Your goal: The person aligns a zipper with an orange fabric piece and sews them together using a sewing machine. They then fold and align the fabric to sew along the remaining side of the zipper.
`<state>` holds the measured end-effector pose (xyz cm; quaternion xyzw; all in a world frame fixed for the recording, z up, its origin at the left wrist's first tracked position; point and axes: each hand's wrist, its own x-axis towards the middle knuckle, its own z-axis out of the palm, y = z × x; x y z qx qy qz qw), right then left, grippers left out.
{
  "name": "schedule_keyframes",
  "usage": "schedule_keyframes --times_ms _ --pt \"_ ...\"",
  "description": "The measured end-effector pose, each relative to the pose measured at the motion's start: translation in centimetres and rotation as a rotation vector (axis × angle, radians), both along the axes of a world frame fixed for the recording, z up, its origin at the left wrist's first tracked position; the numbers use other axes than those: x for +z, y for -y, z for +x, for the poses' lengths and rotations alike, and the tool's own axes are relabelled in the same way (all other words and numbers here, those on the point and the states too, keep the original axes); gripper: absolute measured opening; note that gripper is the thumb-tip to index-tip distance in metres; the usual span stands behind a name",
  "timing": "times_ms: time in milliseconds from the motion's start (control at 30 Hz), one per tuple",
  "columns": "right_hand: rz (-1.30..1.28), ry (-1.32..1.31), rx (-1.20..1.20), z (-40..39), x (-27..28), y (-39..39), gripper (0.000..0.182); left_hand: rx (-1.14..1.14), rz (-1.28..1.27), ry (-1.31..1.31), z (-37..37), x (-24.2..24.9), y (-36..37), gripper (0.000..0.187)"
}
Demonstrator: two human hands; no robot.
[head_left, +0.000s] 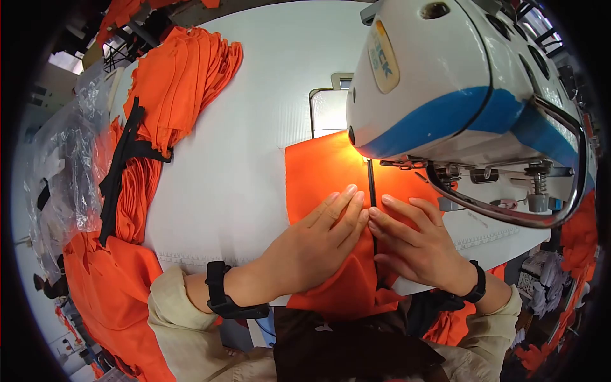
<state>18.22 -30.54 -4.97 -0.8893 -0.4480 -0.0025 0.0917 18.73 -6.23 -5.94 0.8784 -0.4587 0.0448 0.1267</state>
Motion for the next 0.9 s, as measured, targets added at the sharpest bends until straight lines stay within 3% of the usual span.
schedule_keyframes --times_ms 33,300,367,533,667,733,833,900 --pt "-0.061 0.070 0.022 0.1 -0.1 0.0 0.053 0.000 0.004 -0.003 0.1 0.0 0.0 0.044" --pt "0.055 -0.117 -0.051 2.0 0.0 0.1 0.058 -0.008 -0.006 0.006 2.5 -0.2 -0.3 0.048" --pt "0.125 -0.226 -0.079 2.4 -0.3 0.1 0.059 -0.012 -0.009 -0.012 3.0 0.0 -0.4 0.048" --pt "0.308 -0.222 -0.013 4.2 -1.1 0.0 0.056 -0.008 -0.026 -0.078 4.1 0.2 -0.7 0.050" --pt "0.318 -0.307 -0.050 4.9 -0.3 -0.5 0.054 0.002 -0.022 -0.125 5.0 0.3 -0.8 0.050" --pt "0.172 -0.255 -0.073 5.0 -1.3 0.3 0.054 0.010 -0.031 -0.134 5.3 0.4 -0.8 0.050" --pt "0.107 -0.177 -0.094 4.6 -1.4 0.3 0.051 -0.011 0.016 -0.037 4.4 0.9 -0.7 0.047" --pt "0.118 -0.114 -0.107 4.1 -1.1 0.1 0.049 -0.170 0.122 0.153 2.3 1.3 -0.3 0.044"
